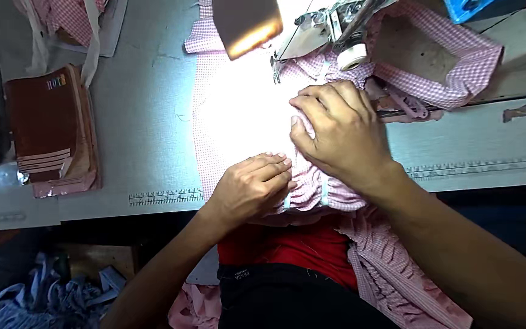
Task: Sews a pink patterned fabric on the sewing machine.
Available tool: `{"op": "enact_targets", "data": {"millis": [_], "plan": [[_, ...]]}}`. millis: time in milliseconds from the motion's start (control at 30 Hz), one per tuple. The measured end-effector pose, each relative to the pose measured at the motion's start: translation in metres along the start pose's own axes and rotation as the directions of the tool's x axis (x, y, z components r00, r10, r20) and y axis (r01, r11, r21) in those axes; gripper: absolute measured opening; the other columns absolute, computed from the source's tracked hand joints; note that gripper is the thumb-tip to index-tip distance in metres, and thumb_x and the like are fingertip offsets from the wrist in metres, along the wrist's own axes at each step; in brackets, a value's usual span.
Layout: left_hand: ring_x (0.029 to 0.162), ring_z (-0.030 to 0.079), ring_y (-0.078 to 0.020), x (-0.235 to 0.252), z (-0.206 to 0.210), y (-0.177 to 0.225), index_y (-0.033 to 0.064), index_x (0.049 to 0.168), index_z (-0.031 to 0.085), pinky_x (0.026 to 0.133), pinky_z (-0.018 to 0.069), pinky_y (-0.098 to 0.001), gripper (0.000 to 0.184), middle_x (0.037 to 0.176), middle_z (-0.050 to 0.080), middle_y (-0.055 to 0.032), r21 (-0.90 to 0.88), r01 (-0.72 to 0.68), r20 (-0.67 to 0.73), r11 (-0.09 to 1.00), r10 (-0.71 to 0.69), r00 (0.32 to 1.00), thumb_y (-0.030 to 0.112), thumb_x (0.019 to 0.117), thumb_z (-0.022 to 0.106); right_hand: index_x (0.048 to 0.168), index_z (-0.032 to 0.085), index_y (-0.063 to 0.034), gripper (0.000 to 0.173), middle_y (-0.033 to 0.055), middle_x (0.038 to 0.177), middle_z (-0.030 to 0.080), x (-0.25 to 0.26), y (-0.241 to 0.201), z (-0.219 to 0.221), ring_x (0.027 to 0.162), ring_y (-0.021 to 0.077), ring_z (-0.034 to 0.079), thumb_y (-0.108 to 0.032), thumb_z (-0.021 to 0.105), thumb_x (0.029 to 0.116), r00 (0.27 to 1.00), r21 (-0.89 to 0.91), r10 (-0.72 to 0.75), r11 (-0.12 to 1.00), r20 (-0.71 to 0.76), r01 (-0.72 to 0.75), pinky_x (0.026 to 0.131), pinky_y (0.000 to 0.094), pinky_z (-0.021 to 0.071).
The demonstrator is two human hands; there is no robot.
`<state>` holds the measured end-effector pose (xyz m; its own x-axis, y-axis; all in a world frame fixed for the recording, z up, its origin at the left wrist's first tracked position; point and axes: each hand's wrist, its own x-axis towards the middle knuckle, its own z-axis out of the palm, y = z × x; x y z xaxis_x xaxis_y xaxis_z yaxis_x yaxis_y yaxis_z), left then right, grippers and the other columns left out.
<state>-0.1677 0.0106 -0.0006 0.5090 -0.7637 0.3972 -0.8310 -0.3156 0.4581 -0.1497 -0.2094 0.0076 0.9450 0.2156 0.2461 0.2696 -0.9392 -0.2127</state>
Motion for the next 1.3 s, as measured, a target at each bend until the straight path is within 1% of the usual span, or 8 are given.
{"op": "enact_targets", "data": {"millis": [167, 367, 467, 600, 767, 900, 1100, 1300], "plan": [[0.121, 0.069, -0.023, 0.001, -0.001, -0.001, 0.0065, 0.104, 0.08, 0.109, 0.0524, -0.0368, 0.022, 0.117, 0.077, -0.0101, -0.012, 0.003, 0.009, 1.0, -0.003, 1.0, 0.02, 0.1012, 0.063, 0.115, 0.072, -0.0085, 0.026, 0.014, 0.123, 0.069, -0.008, -0.001, -0.007, 0.12, 0.0386, 0.059, -0.012, 0.05, 0.1018, 0.997, 0.077, -0.07, 0.994, -0.034, 0.072, 0.098, 0.0545, 0.0436], [0.123, 0.068, -0.0226, -0.001, -0.002, -0.003, 0.0064, 0.11, 0.08, 0.111, 0.05, -0.0362, 0.022, 0.12, 0.076, -0.0106, 0.012, -0.009, 0.025, 1.0, 0.008, 1.0, 0.019, 0.1019, 0.063, 0.129, 0.068, -0.0079, 0.035, 0.0147, 0.137, 0.062, -0.011, -0.001, -0.015, 0.13, 0.041, 0.052, -0.022, 0.051, 0.1025, 0.998, 0.055, -0.054, 0.997, 0.023, 0.052, 0.106, 0.0616, 0.0362], [0.124, 0.067, -0.0229, -0.001, -0.002, -0.002, 0.0059, 0.111, 0.08, 0.111, 0.0499, -0.0368, 0.023, 0.122, 0.075, -0.0106, 0.01, -0.005, 0.028, 1.0, 0.005, 1.0, 0.017, 0.1021, 0.062, 0.116, 0.073, -0.0092, 0.026, 0.0117, 0.121, 0.07, -0.012, 0.003, -0.011, 0.122, 0.0389, 0.058, -0.01, 0.051, 0.1018, 0.995, 0.065, -0.095, 0.993, -0.029, 0.097, 0.107, 0.0625, 0.0331], [0.123, 0.068, -0.0229, -0.002, -0.002, -0.002, 0.0066, 0.111, 0.08, 0.111, 0.05, -0.0366, 0.023, 0.121, 0.076, -0.0105, 0.025, -0.003, 0.025, 1.0, 0.003, 1.0, 0.02, 0.1024, 0.062, 0.125, 0.071, -0.0078, 0.044, 0.0111, 0.132, 0.066, -0.011, -0.004, -0.017, 0.126, 0.0392, 0.055, -0.039, 0.051, 0.1014, 0.999, 0.026, -0.027, 0.999, 0.034, 0.026, 0.111, 0.0656, 0.0268], [0.123, 0.068, -0.023, -0.002, -0.002, -0.002, 0.0062, 0.111, 0.08, 0.111, 0.0503, -0.0369, 0.023, 0.121, 0.075, -0.0107, 0.016, 0.001, 0.032, 1.0, -0.001, 0.999, 0.019, 0.1016, 0.063, 0.115, 0.073, -0.0081, 0.026, 0.0137, 0.121, 0.068, -0.013, -0.01, -0.018, 0.116, 0.0402, 0.058, -0.012, 0.051, 0.1012, 0.995, 0.086, -0.093, 0.992, 0.037, 0.089, 0.103, 0.0647, 0.032], [0.123, 0.068, -0.0226, 0.001, -0.002, -0.002, 0.0071, 0.107, 0.081, 0.111, 0.0499, -0.0367, 0.025, 0.119, 0.076, -0.0091, 0.034, 0.005, 0.023, 0.999, -0.006, 1.0, 0.024, 0.1019, 0.063, 0.123, 0.07, -0.0044, 0.043, 0.0137, 0.133, 0.065, -0.014, -0.008, -0.02, 0.121, 0.0398, 0.057, -0.037, 0.05, 0.103, 0.998, 0.025, -0.018, 1.0, 0.063, 0.017, 0.109, 0.0654, 0.0291], [0.123, 0.068, -0.0226, 0.005, -0.003, -0.004, 0.0074, 0.108, 0.08, 0.111, 0.0504, -0.0365, 0.024, 0.121, 0.076, -0.0096, 0.021, 0.008, 0.033, 1.0, -0.009, 0.999, 0.023, 0.1019, 0.063, 0.122, 0.072, -0.0111, 0.03, 0.0133, 0.131, 0.066, -0.014, -0.002, -0.014, 0.12, 0.0407, 0.057, -0.012, 0.049, 0.1033, 0.998, 0.04, -0.066, 0.997, 0.02, 0.065, 0.105, 0.0645, 0.0314], [0.124, 0.067, -0.0226, 0.005, -0.002, -0.004, 0.0073, 0.109, 0.08, 0.111, 0.05, -0.0375, 0.025, 0.121, 0.075, -0.0095, 0.015, 0.023, 0.038, 1.0, -0.024, 0.999, 0.023, 0.1021, 0.063, 0.131, 0.068, -0.0088, 0.041, 0.0161, 0.138, 0.06, -0.011, 0.0, -0.019, 0.126, 0.0452, 0.051, -0.033, 0.049, 0.1044, 0.999, -0.011, -0.018, 1.0, 0.035, 0.018, 0.104, 0.0686, 0.0303]]}}
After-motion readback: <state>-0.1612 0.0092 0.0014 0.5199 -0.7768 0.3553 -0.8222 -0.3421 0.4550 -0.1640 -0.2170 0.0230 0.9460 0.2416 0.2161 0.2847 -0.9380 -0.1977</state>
